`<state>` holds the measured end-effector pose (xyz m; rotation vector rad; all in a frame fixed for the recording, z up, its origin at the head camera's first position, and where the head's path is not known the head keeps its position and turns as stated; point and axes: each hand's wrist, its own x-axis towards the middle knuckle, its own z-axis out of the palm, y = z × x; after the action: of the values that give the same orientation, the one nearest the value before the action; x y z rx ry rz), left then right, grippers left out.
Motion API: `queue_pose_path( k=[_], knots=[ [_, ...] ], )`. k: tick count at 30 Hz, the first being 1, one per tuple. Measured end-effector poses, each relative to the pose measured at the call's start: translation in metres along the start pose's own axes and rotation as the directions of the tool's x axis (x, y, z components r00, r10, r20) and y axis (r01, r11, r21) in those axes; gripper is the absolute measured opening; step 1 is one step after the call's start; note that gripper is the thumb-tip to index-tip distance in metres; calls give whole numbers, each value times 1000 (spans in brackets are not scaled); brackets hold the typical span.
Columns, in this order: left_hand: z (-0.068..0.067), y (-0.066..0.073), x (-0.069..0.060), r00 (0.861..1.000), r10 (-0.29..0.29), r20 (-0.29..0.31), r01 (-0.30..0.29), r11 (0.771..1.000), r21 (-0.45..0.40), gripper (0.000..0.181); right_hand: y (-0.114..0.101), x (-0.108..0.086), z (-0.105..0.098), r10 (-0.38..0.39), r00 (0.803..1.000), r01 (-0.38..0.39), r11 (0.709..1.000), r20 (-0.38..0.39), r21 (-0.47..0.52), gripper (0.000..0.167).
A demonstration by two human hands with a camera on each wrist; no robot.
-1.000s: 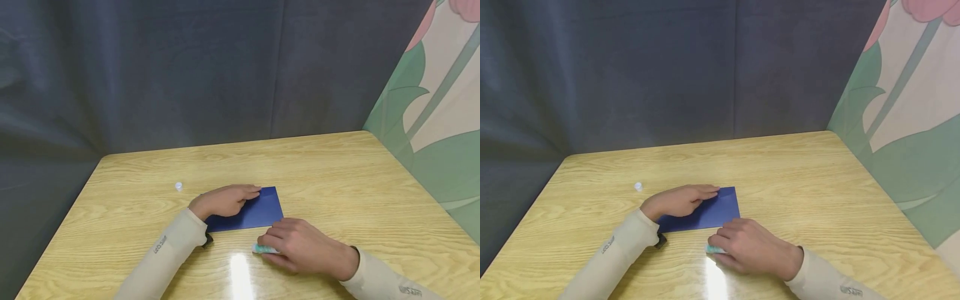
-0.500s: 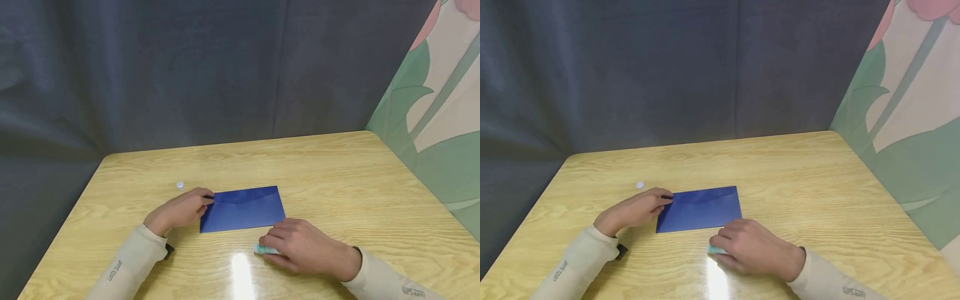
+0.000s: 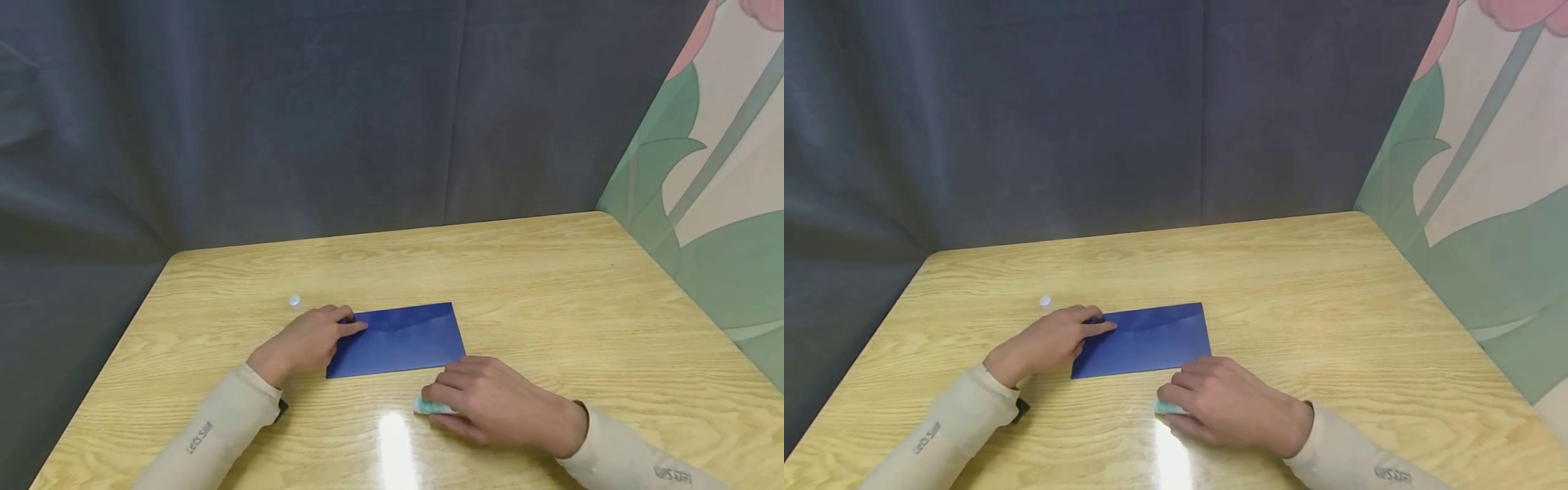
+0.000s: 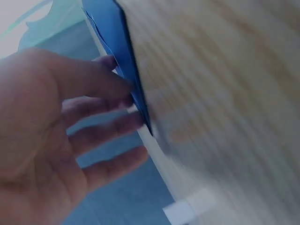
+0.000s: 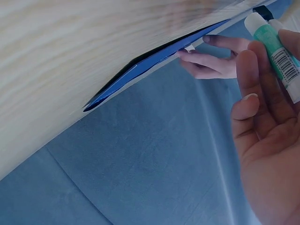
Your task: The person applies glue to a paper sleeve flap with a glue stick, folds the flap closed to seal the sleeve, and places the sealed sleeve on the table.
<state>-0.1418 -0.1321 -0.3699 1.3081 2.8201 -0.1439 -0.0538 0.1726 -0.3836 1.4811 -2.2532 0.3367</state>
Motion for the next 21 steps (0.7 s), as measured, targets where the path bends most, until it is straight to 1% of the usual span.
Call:
queue_pose_path(
  k=[2, 4, 7, 10, 14, 18, 20, 21],
  knots=[
    [-2, 5, 3, 999, -23, 40, 22, 999, 39, 54, 0, 0, 0, 12, 1000, -12, 1000, 17, 3, 16],
    [-5, 10, 7, 995, -56, 88, 49, 996, 74, 60, 0, 0, -1, 17, 1000, -17, 1000, 18, 5, 16],
    [-8, 19, 14, 981, -116, 157, 96, 987, 126, 67, 0, 0, -1, 13, 1000, -13, 1000, 10, 5, 17],
    [-9, 28, 20, 966, -167, 198, 131, 975, 182, 66, 0, 1, -1, 2, 1000, -2, 1000, 3, 8, 17],
    [-9, 38, 26, 959, -202, 198, 152, 958, 242, 61, 0, 2, -2, -3, 1000, 3, 1000, 9, 5, 16],
    [-8, 43, 29, 956, -222, 191, 170, 952, 256, 61, 1, 2, -2, -14, 1000, 14, 1000, 7, 1, 16],
    [-7, 43, 30, 962, -202, 185, 150, 954, 261, 59, 1, 2, -1, -21, 1000, 21, 1000, 0, 1, 16],
    [-6, 43, 30, 968, -178, 175, 128, 956, 266, 57, 2, 2, -1, -24, 1000, 24, 1000, -3, 2, 16]
  ],
)
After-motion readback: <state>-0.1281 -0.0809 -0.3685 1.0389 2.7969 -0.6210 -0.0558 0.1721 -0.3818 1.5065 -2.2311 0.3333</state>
